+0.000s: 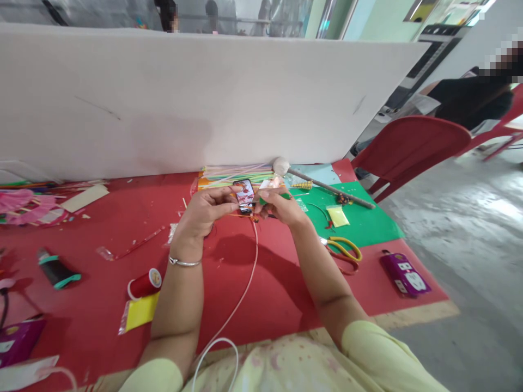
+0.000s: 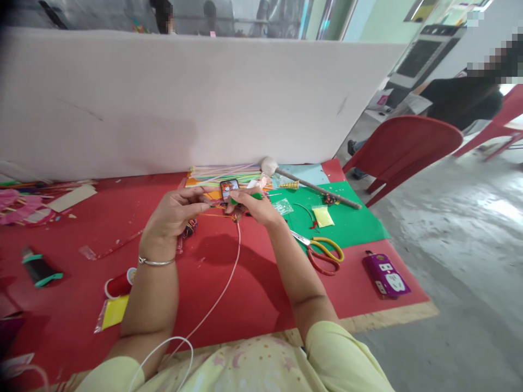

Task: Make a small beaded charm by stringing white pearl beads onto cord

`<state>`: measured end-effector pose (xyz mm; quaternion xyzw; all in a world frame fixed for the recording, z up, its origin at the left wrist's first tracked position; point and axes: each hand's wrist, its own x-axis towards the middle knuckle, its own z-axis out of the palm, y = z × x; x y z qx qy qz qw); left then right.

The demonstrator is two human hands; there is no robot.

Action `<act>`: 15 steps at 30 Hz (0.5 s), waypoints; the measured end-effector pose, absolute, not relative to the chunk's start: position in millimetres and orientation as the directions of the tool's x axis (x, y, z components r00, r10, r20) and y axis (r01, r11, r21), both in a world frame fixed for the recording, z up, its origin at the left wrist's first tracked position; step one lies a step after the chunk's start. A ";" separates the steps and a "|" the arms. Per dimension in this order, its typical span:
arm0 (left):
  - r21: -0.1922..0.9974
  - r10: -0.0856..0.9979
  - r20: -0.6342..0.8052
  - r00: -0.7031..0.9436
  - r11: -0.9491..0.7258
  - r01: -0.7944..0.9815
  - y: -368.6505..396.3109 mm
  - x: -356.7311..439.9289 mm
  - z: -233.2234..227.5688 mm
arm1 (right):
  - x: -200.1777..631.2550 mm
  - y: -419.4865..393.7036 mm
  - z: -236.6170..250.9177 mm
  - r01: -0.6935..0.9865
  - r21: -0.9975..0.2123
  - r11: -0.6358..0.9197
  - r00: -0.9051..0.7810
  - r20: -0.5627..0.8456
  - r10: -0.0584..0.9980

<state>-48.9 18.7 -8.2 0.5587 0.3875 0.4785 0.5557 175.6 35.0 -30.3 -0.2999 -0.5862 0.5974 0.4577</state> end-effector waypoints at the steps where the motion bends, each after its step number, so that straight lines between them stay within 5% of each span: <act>1: 0.992 0.965 0.105 0.239 -0.084 -0.095 18.7 -48.8 -8.4 | 176.3 34.5 -29.1 -0.191 -0.974 0.121 -0.408 0.191 0.893; 15: 0.994 0.975 0.090 0.204 -0.075 -0.081 18.4 -47.3 -7.3 | 183.9 27.8 -20.1 -0.130 -0.972 0.196 -0.451 0.234 0.861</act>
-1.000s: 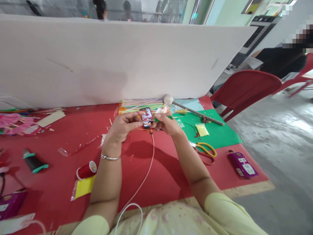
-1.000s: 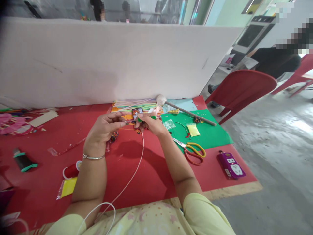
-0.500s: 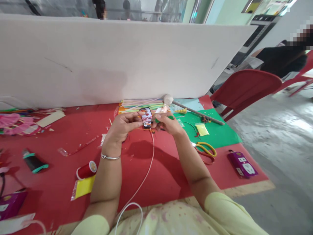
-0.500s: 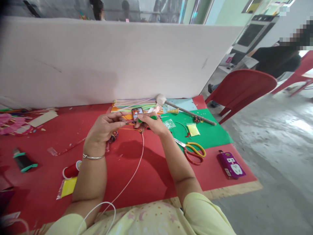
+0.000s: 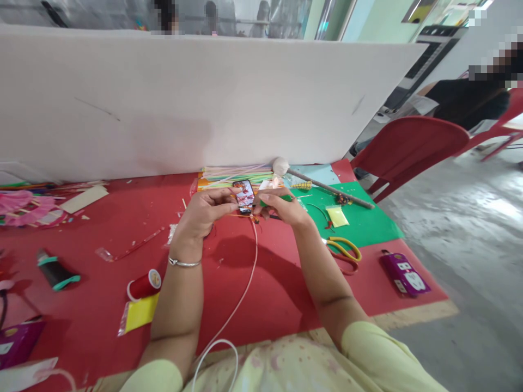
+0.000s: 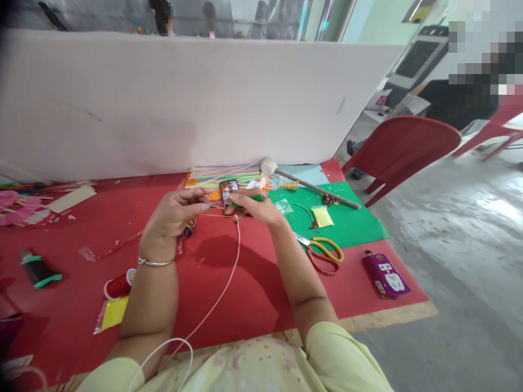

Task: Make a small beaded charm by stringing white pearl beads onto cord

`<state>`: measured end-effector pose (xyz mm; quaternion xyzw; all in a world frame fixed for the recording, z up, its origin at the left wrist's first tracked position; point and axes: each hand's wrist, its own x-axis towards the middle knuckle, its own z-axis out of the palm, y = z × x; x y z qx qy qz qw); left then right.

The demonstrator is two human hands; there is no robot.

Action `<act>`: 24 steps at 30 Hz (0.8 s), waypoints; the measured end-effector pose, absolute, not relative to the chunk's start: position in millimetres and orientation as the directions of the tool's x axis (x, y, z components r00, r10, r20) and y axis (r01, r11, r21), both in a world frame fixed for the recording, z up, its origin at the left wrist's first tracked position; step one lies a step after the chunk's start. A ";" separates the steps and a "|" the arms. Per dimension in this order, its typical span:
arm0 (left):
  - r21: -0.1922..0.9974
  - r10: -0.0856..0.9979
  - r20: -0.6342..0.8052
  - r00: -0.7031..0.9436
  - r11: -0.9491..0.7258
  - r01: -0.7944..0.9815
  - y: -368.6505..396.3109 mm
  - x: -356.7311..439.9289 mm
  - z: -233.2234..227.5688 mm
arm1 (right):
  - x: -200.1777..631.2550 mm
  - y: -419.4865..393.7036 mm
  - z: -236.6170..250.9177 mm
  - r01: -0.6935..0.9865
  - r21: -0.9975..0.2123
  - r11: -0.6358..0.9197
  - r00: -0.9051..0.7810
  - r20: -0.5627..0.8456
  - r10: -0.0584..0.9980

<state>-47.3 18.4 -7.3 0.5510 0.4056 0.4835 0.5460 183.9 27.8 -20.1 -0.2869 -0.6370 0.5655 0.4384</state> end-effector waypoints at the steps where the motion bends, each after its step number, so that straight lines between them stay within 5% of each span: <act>1: 0.994 0.974 0.093 0.205 -0.077 -0.082 18.3 -47.2 -7.1 | 183.9 27.7 -20.2 -0.126 -0.973 0.195 -0.450 0.231 0.863; 24: 0.994 0.971 0.095 0.221 -0.081 -0.074 16.7 -46.6 -3.6 | 184.0 26.2 -16.1 -0.107 -0.970 0.216 -0.448 0.241 0.861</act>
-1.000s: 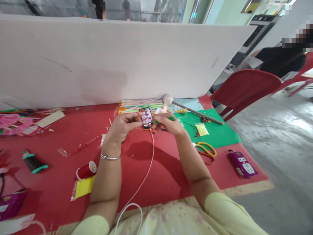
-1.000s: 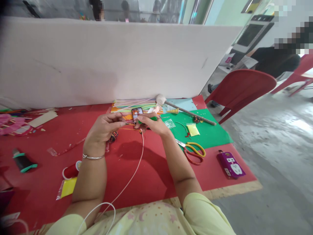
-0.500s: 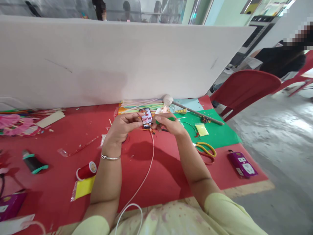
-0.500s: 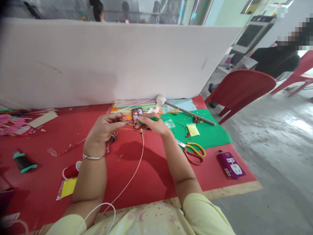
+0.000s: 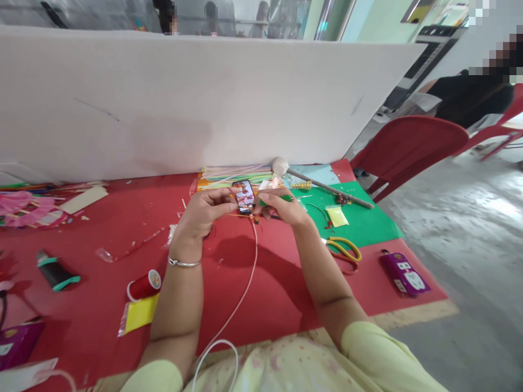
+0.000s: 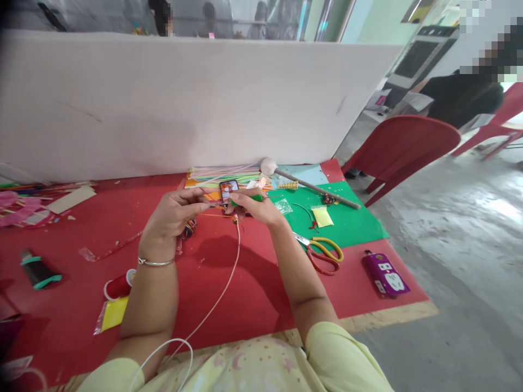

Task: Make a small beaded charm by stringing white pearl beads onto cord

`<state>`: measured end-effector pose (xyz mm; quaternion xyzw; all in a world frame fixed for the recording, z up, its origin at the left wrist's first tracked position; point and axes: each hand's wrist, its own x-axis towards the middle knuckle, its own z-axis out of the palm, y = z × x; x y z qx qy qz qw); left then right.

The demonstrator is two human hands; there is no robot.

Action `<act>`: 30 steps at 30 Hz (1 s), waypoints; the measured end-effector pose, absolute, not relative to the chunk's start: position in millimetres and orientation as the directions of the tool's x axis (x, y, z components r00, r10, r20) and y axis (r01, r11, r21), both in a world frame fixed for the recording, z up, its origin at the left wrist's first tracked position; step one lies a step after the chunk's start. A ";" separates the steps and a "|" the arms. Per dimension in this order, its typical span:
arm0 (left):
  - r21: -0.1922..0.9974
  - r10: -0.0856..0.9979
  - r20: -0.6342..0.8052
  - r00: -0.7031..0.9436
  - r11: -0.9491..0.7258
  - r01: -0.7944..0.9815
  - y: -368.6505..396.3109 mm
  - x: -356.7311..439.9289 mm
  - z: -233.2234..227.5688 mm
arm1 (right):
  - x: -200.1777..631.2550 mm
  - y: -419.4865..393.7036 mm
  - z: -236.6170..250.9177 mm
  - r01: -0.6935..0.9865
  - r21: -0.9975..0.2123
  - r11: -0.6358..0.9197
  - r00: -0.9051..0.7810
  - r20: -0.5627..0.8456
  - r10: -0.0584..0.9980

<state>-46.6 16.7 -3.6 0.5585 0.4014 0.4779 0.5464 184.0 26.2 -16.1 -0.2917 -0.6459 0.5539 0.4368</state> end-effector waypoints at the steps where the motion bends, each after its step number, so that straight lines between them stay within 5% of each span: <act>1: 0.994 0.970 0.103 0.222 -0.090 -0.068 17.0 -47.1 -4.2 | 183.9 26.1 -15.6 -0.104 -0.970 0.221 -0.446 0.243 0.861; 30: 0.994 0.969 0.103 0.227 -0.093 -0.052 18.5 -47.7 -6.9 | 181.7 27.4 -17.2 -0.095 -0.973 0.212 -0.409 0.232 0.882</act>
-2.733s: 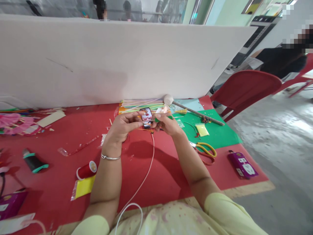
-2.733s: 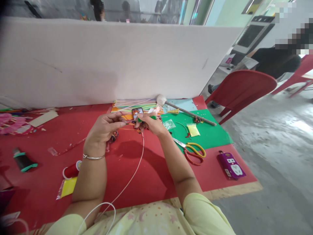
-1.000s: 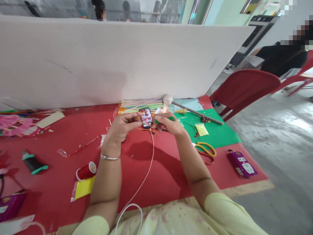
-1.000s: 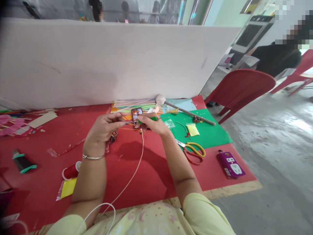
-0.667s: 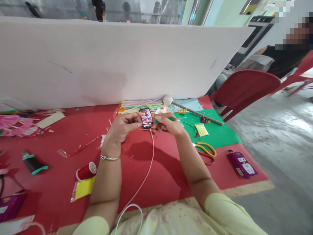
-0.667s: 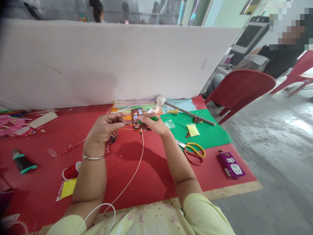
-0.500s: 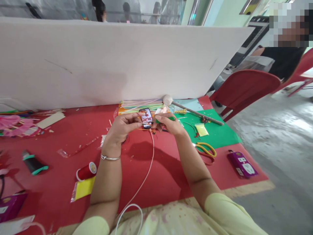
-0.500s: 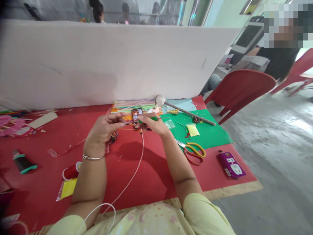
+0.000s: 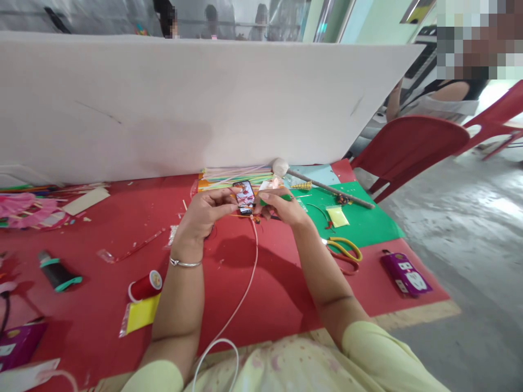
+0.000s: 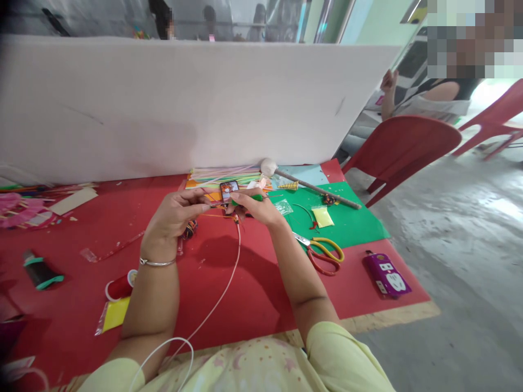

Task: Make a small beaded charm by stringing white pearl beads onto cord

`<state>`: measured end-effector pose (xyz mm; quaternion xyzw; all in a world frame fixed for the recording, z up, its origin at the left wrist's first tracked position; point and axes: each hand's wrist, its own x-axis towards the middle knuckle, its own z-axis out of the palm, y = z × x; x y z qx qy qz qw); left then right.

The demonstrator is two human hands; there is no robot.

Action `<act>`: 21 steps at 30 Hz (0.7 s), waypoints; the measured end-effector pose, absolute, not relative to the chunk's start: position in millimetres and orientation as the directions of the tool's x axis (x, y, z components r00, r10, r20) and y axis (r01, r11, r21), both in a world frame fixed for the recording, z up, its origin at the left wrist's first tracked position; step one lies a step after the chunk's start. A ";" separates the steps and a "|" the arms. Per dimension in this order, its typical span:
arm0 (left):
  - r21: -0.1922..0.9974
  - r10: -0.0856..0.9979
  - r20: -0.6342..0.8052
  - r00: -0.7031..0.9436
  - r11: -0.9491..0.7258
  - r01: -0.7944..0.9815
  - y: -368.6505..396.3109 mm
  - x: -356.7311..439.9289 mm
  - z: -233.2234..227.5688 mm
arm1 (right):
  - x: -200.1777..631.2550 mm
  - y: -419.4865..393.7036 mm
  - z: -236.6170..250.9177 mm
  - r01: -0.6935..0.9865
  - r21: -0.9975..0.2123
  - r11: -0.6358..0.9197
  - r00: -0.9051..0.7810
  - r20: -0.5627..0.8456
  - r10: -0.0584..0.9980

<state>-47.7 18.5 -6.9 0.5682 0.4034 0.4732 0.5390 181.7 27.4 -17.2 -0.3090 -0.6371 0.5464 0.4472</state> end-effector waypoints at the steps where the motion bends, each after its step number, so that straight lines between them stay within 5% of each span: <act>1: 0.995 0.969 0.100 0.224 -0.091 -0.051 18.4 -47.5 -6.6 | 181.7 27.3 -17.1 -0.089 -0.974 0.210 -0.407 0.228 0.884; 21: 0.995 0.969 0.098 0.229 -0.089 -0.048 18.9 -47.7 -7.0 | 183.8 27.1 -15.7 -0.092 -0.973 0.210 -0.443 0.229 0.867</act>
